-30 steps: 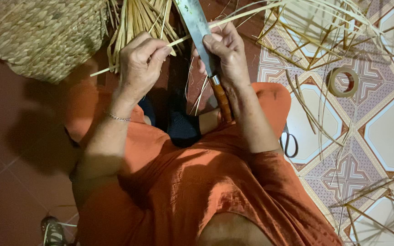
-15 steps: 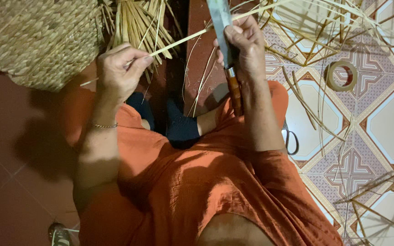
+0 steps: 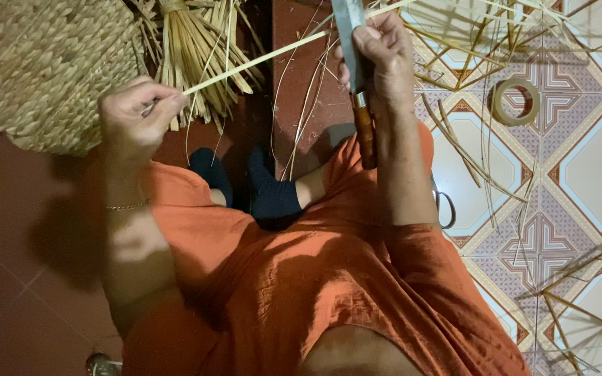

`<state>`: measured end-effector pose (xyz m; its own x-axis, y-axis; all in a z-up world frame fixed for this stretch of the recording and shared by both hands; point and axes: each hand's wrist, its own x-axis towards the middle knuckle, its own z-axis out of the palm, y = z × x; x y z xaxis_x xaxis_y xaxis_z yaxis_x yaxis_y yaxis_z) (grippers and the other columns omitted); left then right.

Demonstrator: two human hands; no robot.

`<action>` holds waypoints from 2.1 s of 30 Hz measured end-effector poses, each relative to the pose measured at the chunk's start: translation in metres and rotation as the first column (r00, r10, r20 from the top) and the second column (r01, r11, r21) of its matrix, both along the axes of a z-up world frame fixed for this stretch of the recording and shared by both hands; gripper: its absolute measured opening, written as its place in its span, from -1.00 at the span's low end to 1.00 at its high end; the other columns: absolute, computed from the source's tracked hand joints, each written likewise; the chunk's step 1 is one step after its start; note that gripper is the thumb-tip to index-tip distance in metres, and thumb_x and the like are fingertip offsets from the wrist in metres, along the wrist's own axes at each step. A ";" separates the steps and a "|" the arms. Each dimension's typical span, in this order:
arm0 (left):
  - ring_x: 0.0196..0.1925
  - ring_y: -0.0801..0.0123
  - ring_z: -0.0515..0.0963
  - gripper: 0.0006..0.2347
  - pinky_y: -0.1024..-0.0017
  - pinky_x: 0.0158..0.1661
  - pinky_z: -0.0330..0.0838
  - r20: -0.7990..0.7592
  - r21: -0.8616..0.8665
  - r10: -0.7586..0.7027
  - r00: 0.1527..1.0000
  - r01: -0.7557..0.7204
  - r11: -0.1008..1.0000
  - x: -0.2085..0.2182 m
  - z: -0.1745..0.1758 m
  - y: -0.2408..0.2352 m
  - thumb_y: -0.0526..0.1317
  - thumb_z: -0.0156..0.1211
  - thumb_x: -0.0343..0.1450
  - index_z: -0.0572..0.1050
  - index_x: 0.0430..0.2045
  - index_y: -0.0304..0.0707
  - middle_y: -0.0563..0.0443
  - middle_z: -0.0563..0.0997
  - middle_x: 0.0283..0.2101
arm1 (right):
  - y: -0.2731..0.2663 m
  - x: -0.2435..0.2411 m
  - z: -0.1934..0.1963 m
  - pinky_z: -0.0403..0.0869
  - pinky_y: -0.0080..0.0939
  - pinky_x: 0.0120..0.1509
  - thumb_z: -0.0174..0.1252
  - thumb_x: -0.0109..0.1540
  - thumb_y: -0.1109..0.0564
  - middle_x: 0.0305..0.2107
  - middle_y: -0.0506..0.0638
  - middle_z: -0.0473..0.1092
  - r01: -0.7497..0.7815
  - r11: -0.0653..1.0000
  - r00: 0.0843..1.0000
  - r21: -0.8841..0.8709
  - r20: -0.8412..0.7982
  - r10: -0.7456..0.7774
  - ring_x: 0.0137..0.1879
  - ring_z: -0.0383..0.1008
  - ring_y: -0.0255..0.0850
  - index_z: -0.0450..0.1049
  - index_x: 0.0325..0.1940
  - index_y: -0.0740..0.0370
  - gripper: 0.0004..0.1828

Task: The person sits on the floor and uses a large knife to shave thin strips of bamboo. They hold the bamboo in one hand and the knife in the other, repeatedly scraping the blade along the strip to thin it. The person occasionally picks up new strips from a pile nearby.

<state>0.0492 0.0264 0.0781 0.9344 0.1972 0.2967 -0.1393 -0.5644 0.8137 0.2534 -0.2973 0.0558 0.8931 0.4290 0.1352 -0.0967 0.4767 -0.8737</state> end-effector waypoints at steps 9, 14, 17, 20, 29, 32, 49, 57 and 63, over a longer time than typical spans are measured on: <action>-0.39 0.51 0.45 -0.94 0.50 -0.36 0.26 -0.043 0.060 0.089 0.995 -0.086 0.994 -0.012 0.006 0.019 -0.34 0.33 0.55 0.67 -0.24 -0.37 0.02 0.61 -0.34 | -0.007 0.002 -0.004 0.46 -0.20 -0.54 0.06 0.37 0.33 -0.45 0.25 0.50 0.064 0.997 0.996 -0.044 -0.065 -0.067 -0.56 0.46 -0.13 0.29 -0.09 0.30 -0.91; -0.36 0.47 0.48 -0.93 0.49 -0.28 0.36 -0.068 0.079 0.047 0.997 -0.042 0.996 -0.013 0.006 0.028 -0.36 0.32 0.56 0.65 -0.20 -0.44 -0.07 0.61 -0.32 | -0.017 0.008 -0.002 0.45 -0.19 -0.46 0.05 0.42 0.29 -0.40 0.26 0.52 0.076 0.997 0.997 0.031 -0.005 -0.075 -0.51 0.47 -0.09 0.26 -0.05 0.27 -0.90; -0.29 0.48 0.59 -0.85 0.53 -0.29 0.52 -0.085 0.067 -0.023 0.996 0.029 0.997 -0.002 0.003 0.019 -0.34 0.29 0.53 0.60 -0.07 -0.41 -0.06 0.64 -0.23 | -0.007 -0.001 -0.001 0.46 -0.19 -0.49 0.07 0.41 0.26 -0.40 0.24 0.52 0.085 0.996 0.996 -0.039 -0.004 -0.085 -0.52 0.48 -0.12 0.26 -0.03 0.28 -0.88; -0.30 0.44 0.64 -0.77 0.53 -0.38 0.57 0.007 0.180 -0.105 0.994 0.102 0.978 0.027 -0.003 -0.007 -0.28 0.38 0.53 0.58 0.01 -0.42 -0.09 0.64 -0.25 | 0.013 -0.022 0.003 0.45 -0.23 -0.53 0.08 0.38 0.25 -0.42 0.21 0.52 0.036 0.998 0.999 -0.057 -0.038 -0.038 -0.56 0.47 -0.17 0.26 -0.02 0.28 -0.85; -0.32 0.41 0.64 -0.96 0.44 -0.32 0.49 0.241 0.236 -0.138 0.961 0.080 0.969 0.045 0.001 -0.045 -0.38 0.34 0.53 0.64 -0.24 -0.41 -0.06 0.67 -0.29 | 0.053 -0.053 0.009 0.52 -0.23 -0.43 0.07 0.39 0.33 -0.37 0.27 0.50 -0.196 0.979 0.979 0.061 -0.047 0.199 -0.48 0.50 -0.10 0.25 0.09 0.35 -0.78; -0.36 0.43 0.62 -0.97 0.47 -0.36 0.46 0.227 0.217 -0.149 0.962 0.099 0.971 0.042 0.006 -0.041 -0.40 0.34 0.52 0.65 -0.29 -0.41 -0.05 0.67 -0.32 | 0.049 -0.046 0.006 0.56 -0.18 -0.42 0.04 0.39 0.35 -0.34 0.27 0.49 -0.205 0.977 0.977 0.056 -0.052 0.207 -0.40 0.54 -0.07 0.25 0.09 0.37 -0.80; -0.37 0.54 0.50 -0.98 0.54 -0.35 0.33 0.054 -0.026 -0.153 0.987 0.154 0.988 0.026 0.005 -0.021 -0.43 0.32 0.52 0.64 -0.29 -0.46 0.01 0.61 -0.38 | 0.019 -0.025 0.005 0.55 -0.15 -0.44 0.01 0.39 0.40 -0.37 0.27 0.51 -0.096 0.994 0.995 0.061 -0.029 0.097 -0.44 0.53 -0.08 0.26 0.03 0.36 -0.85; -0.37 0.56 0.48 -0.96 0.56 -0.36 0.30 -0.002 -0.136 -0.143 0.990 0.141 0.981 0.020 -0.003 -0.007 -0.42 0.31 0.52 0.64 -0.28 -0.47 0.02 0.60 -0.36 | -0.002 -0.012 0.008 0.49 -0.22 -0.53 0.06 0.35 0.35 -0.44 0.24 0.51 0.027 0.999 0.999 0.020 -0.027 -0.027 -0.56 0.48 -0.16 0.30 -0.10 0.28 -0.90; -0.37 0.55 0.51 -0.96 0.57 -0.35 0.35 0.033 -0.116 -0.199 0.979 0.202 0.973 0.018 -0.006 -0.001 -0.41 0.29 0.54 0.63 -0.28 -0.45 -0.02 0.61 -0.36 | -0.020 0.012 -0.018 0.50 -0.17 -0.49 0.08 0.37 0.34 -0.44 0.22 0.50 -0.011 0.999 0.999 0.036 0.049 0.010 -0.53 0.49 -0.13 0.32 -0.09 0.25 -0.91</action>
